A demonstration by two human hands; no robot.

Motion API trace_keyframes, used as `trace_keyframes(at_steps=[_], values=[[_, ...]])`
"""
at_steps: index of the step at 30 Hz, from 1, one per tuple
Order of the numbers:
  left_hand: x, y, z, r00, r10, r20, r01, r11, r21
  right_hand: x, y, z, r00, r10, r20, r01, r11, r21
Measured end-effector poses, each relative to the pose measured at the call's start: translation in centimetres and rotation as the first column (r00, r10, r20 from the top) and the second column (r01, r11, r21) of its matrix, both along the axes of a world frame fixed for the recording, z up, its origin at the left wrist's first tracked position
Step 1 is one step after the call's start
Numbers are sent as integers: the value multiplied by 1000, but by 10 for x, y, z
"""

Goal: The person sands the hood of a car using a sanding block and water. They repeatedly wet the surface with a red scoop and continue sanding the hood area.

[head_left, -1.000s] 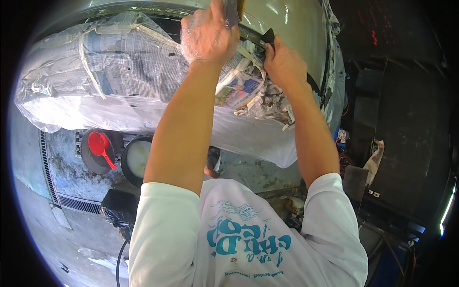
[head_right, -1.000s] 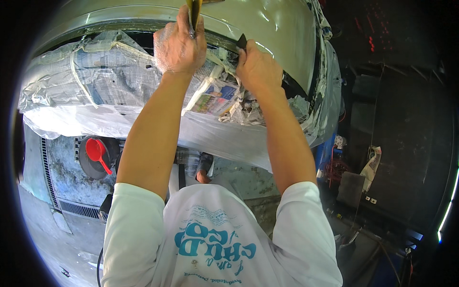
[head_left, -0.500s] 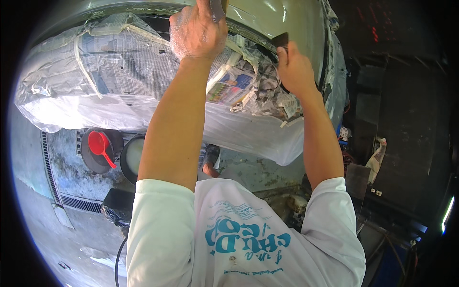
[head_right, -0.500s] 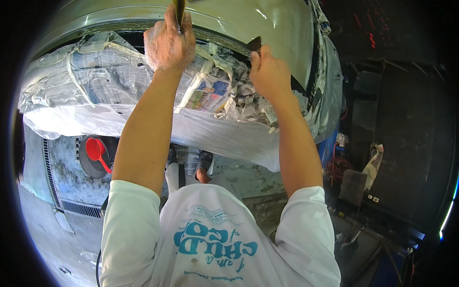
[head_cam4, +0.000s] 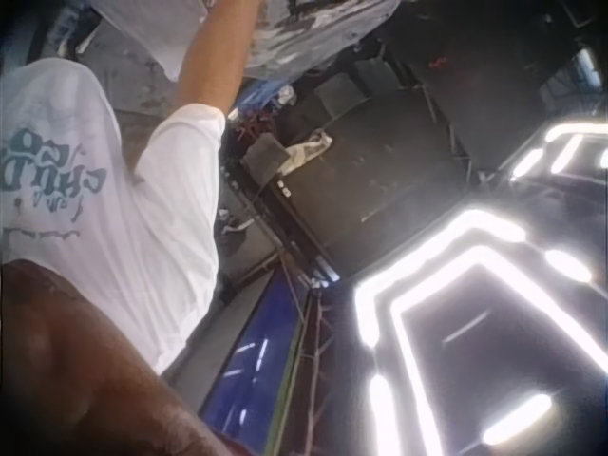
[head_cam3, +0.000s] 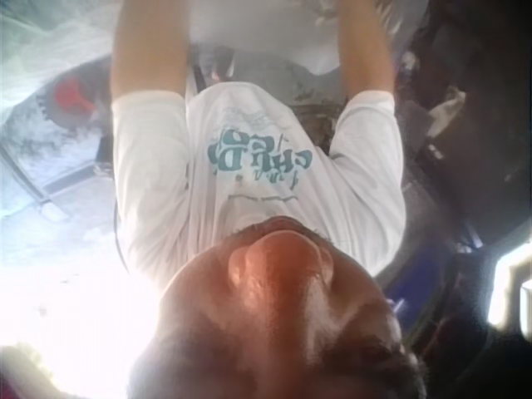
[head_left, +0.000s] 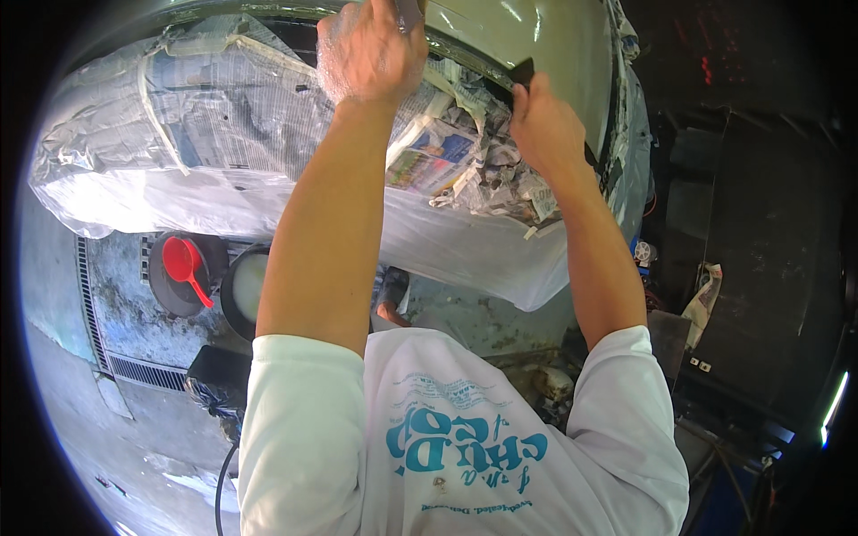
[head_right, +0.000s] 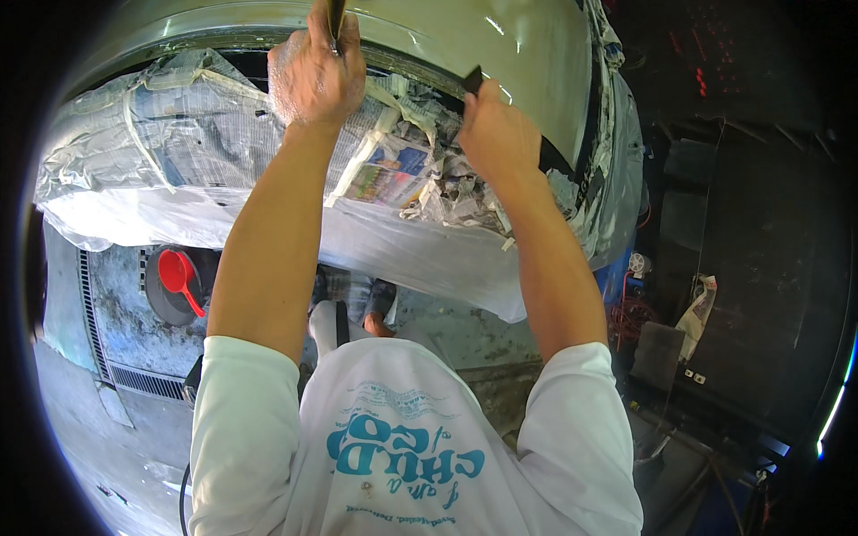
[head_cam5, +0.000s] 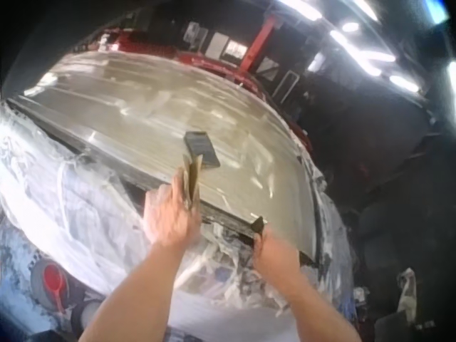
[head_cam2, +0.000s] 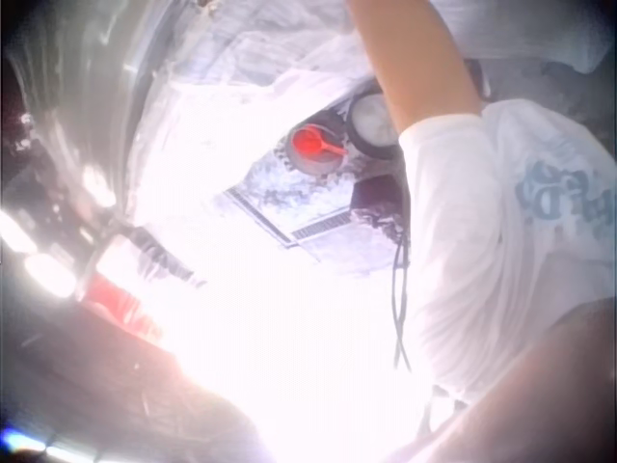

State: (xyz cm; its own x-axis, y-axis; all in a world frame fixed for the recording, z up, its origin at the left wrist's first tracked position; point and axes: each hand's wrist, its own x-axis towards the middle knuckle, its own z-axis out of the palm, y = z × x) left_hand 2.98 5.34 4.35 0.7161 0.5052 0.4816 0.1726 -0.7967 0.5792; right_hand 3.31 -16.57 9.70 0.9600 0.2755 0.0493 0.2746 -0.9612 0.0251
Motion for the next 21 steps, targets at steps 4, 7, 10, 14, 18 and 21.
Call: trace_keyframes(at_steps=[4,7,10,14,18,21], values=[[-2,2,2,1000,-22,-5,22,1000,-12,7,3,-6,1000,16,12,-16,1000,-13],[-5,4,6,999,-35,-39,34,999,-39,2,-3,-11,997,-44,67,45,999,-9],[-3,4,3,998,-55,-27,55,998,-27,-6,5,-21,990,-71,123,68,997,25],[-5,6,3,995,-89,-43,88,996,-21,-8,17,-9,996,-78,43,78,997,-7],[-3,6,0,997,-81,-16,81,997,-7,1,9,-10,992,-119,41,119,993,-18],[-5,7,5,994,-92,-66,90,996,-19,-4,1,-17,983,-164,84,162,986,23]])
